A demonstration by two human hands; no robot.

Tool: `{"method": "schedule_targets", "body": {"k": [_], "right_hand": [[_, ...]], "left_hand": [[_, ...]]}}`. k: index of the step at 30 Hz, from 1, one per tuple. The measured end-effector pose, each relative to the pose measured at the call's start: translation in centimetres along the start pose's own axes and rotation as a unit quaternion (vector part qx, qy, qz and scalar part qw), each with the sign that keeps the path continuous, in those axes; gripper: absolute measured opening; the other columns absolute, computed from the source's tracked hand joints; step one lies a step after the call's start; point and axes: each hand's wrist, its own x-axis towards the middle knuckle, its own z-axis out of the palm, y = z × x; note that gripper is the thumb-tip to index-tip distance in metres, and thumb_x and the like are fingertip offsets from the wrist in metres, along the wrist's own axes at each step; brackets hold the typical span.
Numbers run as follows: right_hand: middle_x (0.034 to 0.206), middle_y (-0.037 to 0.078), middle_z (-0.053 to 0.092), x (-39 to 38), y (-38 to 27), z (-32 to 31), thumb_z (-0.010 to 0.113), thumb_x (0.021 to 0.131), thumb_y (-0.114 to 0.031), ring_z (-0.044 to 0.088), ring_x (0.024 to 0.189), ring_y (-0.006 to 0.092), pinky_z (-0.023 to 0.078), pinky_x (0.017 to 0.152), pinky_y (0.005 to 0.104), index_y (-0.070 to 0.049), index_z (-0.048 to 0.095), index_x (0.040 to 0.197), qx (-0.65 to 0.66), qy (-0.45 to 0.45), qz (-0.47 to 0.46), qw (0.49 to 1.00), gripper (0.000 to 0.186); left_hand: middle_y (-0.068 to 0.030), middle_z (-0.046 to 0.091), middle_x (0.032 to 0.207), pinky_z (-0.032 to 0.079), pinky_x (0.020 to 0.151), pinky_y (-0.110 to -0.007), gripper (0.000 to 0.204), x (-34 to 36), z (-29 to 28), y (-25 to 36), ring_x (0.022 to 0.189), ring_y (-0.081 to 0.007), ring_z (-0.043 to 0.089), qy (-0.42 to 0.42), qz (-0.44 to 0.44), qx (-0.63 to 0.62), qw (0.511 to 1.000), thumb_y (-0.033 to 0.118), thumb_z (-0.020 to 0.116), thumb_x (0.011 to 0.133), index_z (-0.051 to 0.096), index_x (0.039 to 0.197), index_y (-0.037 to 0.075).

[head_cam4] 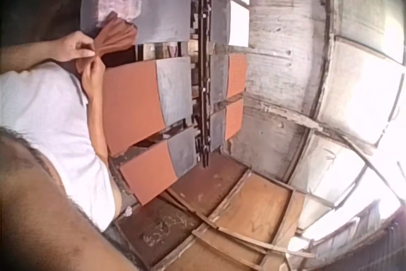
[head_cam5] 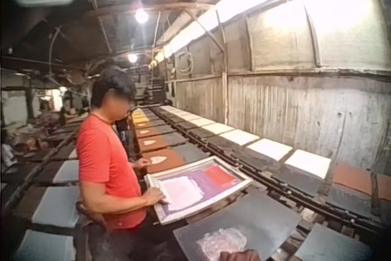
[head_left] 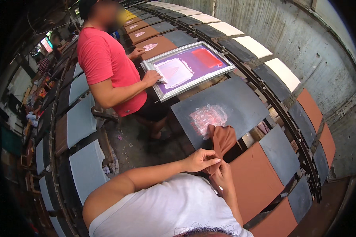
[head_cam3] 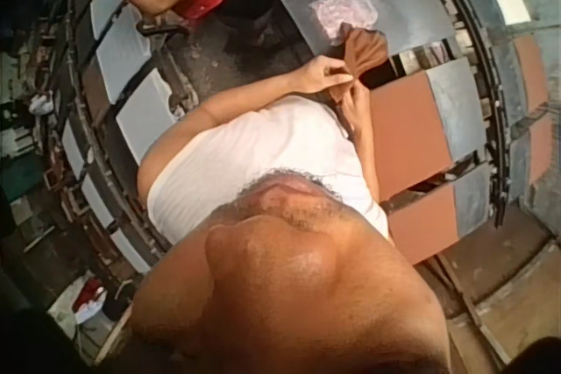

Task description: Placing fabric panels onto printing boards in preparation for screen printing.

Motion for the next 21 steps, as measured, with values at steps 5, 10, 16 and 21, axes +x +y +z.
{"method": "schedule_targets", "body": {"k": [5, 10, 16, 21], "right_hand": [[0.065, 0.002, 0.06, -1.6, -6.5, 1.8, 0.052, 0.1, -0.017, 0.059, 0.058, 0.0093, 0.046, 0.052, 0.025, -0.001, 0.062, 0.085, 0.157, -0.075, -0.016, 0.985, 0.024], [0.067, 0.005, 0.065, -4.9, -9.3, 3.3, 0.051, 0.102, -0.02, 0.064, 0.059, 0.0118, 0.05, 0.053, 0.0256, 0.0, 0.064, 0.094, 0.155, -0.159, -0.02, 0.975, 0.025], [0.086, 0.013, 0.07, -9.6, -9.0, 4.7, 0.044, 0.101, -0.02, 0.067, 0.08, 0.0197, 0.052, 0.074, 0.033, 0.006, 0.062, 0.095, 0.114, -0.161, -0.002, 0.98, 0.033], [0.08, 0.017, 0.066, -13.2, -9.5, 2.3, 0.046, 0.1, -0.022, 0.063, 0.072, 0.0212, 0.05, 0.068, 0.0352, 0.005, 0.059, 0.089, -0.028, -0.134, -0.074, 0.988, 0.032]], "left_hand": [[-0.0085, 0.068, 0.084, 0.057, 0.066, -0.027, 0.02, -5.3, 2.2, 4.6, 0.075, -0.013, 0.067, -0.036, 0.061, -0.027, 0.997, 0.015, 0.056, 0.101, 0.063, 0.102, -0.003], [-0.0113, 0.067, 0.085, 0.06, 0.06, -0.031, 0.017, -10.2, 3.4, 5.5, 0.075, -0.0173, 0.068, -0.047, 0.057, -0.114, 0.991, 0.011, 0.055, 0.1, 0.062, 0.102, -0.005], [-0.0224, 0.064, 0.107, 0.056, 0.047, -0.03, 0.022, -12.7, 3.6, 0.6, 0.067, -0.022, 0.067, -0.06, 0.025, -0.237, 0.969, 0.018, 0.057, 0.099, 0.06, 0.101, -0.003], [-0.017, 0.066, 0.1, 0.06, 0.054, -0.031, 0.019, -14.2, 6.9, 0.7, 0.074, -0.0201, 0.068, -0.1, 0.059, -0.244, 0.963, 0.013, 0.055, 0.099, 0.061, 0.102, -0.005]]}}
